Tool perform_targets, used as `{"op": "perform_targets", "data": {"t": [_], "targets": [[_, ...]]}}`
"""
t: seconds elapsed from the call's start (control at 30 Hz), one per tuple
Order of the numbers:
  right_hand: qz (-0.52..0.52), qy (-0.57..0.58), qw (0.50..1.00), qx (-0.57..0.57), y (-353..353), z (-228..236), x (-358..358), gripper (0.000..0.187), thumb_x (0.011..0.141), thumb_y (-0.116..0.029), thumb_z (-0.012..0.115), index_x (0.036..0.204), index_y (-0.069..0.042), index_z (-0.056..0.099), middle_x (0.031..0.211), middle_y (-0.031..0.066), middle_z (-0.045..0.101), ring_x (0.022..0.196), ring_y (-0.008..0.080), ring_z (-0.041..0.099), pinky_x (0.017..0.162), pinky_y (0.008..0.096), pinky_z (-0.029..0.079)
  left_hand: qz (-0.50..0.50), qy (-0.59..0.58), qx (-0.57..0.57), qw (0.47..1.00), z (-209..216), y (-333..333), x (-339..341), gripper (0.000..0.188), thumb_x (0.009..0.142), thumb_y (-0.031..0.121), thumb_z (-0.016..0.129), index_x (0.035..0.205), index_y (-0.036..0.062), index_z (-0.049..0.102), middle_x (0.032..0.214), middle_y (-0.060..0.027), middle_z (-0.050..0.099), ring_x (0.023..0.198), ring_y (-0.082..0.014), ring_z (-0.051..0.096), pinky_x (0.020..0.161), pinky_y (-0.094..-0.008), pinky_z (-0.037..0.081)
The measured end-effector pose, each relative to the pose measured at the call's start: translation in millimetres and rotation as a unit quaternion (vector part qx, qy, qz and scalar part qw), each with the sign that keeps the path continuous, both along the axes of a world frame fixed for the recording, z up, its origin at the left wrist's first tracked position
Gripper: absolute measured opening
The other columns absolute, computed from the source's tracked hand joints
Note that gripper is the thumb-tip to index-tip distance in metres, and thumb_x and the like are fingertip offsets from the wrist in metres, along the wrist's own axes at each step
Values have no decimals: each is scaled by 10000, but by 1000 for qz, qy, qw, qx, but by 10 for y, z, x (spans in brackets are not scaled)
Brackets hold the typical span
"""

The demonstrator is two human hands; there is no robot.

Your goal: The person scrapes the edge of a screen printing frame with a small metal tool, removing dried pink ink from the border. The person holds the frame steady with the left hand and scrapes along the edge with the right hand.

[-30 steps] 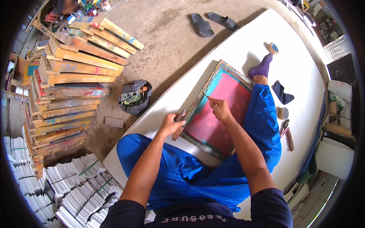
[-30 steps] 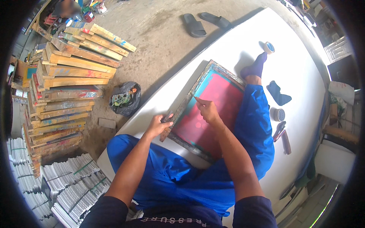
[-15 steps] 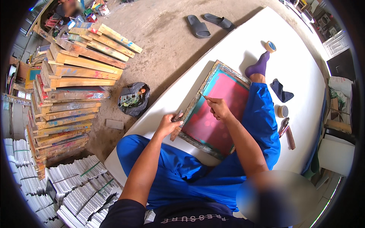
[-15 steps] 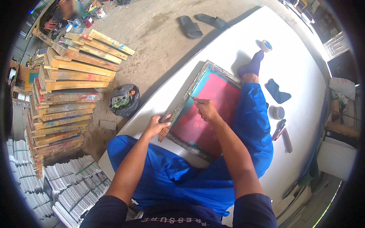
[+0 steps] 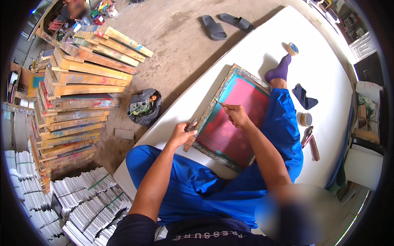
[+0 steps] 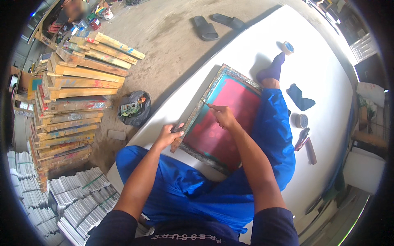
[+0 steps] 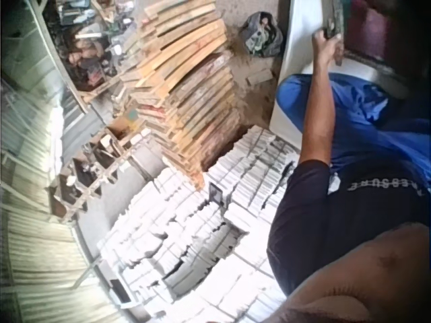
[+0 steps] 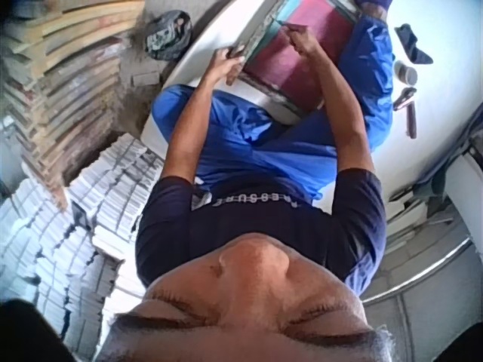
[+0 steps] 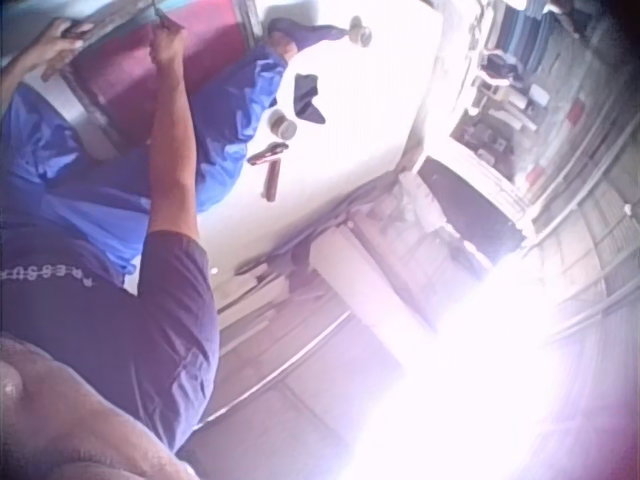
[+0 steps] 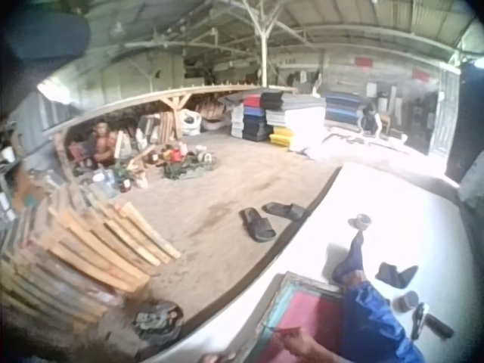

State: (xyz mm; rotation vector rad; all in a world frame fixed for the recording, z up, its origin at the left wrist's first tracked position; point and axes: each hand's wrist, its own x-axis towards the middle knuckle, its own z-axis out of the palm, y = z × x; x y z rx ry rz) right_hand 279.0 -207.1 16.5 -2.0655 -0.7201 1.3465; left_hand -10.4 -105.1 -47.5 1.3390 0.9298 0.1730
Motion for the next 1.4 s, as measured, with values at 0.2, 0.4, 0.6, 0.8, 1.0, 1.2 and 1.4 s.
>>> {"op": "perform_targets", "data": {"t": [0.2, 0.4, 0.6, 0.8, 1.0, 1.2, 1.4], "targets": [[117, -300, 917, 236, -95, -370, 48, 410, 1014, -230, 568, 1412, -210, 666, 883, 254, 734, 825, 361, 753, 737, 472, 577, -16, -33, 1, 999, -66, 42, 31, 472, 887, 48, 788, 1339, -25, 673, 1239, -81, 732, 1079, -124, 669, 969, -304, 525], [74, -197, 958, 194, -121, -337, 19, 434, 973, -180, 592, 1398, -212, 670, 1058, 246, 747, 885, 372, 749, 865, 448, 572, -29, 23, -3, 999, 9, 15, 32, 480, 893, 57, 787, 1350, -25, 665, 1267, -91, 726, 1101, -126, 667, 985, -302, 518], [47, 20, 995, 84, -38, -223, 152, 433, 1017, -208, 565, 1443, -199, 644, 624, 49, 566, 523, 103, 514, 480, 324, 460, -13, -3, -11, 1000, -70, 17, -19, 488, 891, 68, 792, 1353, -20, 665, 1255, -80, 727, 1095, -119, 663, 979, -300, 516], [-8, 181, 983, 36, -24, -171, 297, 457, 1072, -288, 552, 1492, -110, 577, 589, -37, 444, 443, 67, 389, 412, 246, 359, -21, 5, -12, 1000, -49, 30, -6, 482, 896, 69, 790, 1354, -17, 666, 1270, -69, 721, 1111, -122, 659, 999, -306, 509], [201, -424, 854, 224, -133, -413, 37, 460, 1024, -258, 605, 1484, -255, 593, 733, 151, 684, 648, 316, 696, 611, 439, 570, 7, -28, 4, 1000, -67, -3, -7, 418, 881, 103, 805, 1275, -9, 722, 1132, -67, 769, 1002, -98, 675, 917, -297, 532], [100, -190, 943, 254, -119, -704, 201, 404, 1035, -250, 603, 1437, -246, 641, 840, 170, 715, 751, 285, 720, 677, 453, 571, -31, -1, -6, 1000, -99, 40, 49, 478, 891, 79, 796, 1340, -26, 672, 1249, -84, 732, 1058, -113, 668, 953, -297, 526], [-81, 282, 955, 40, -43, -335, 223, 414, 1073, -280, 574, 1465, -156, 615, 694, 20, 538, 471, 91, 454, 410, 282, 378, 11, -4, -27, 1000, 26, -1, -1, 412, 876, 110, 815, 1261, -10, 728, 1088, -53, 771, 938, -85, 664, 873, -288, 532]]}}
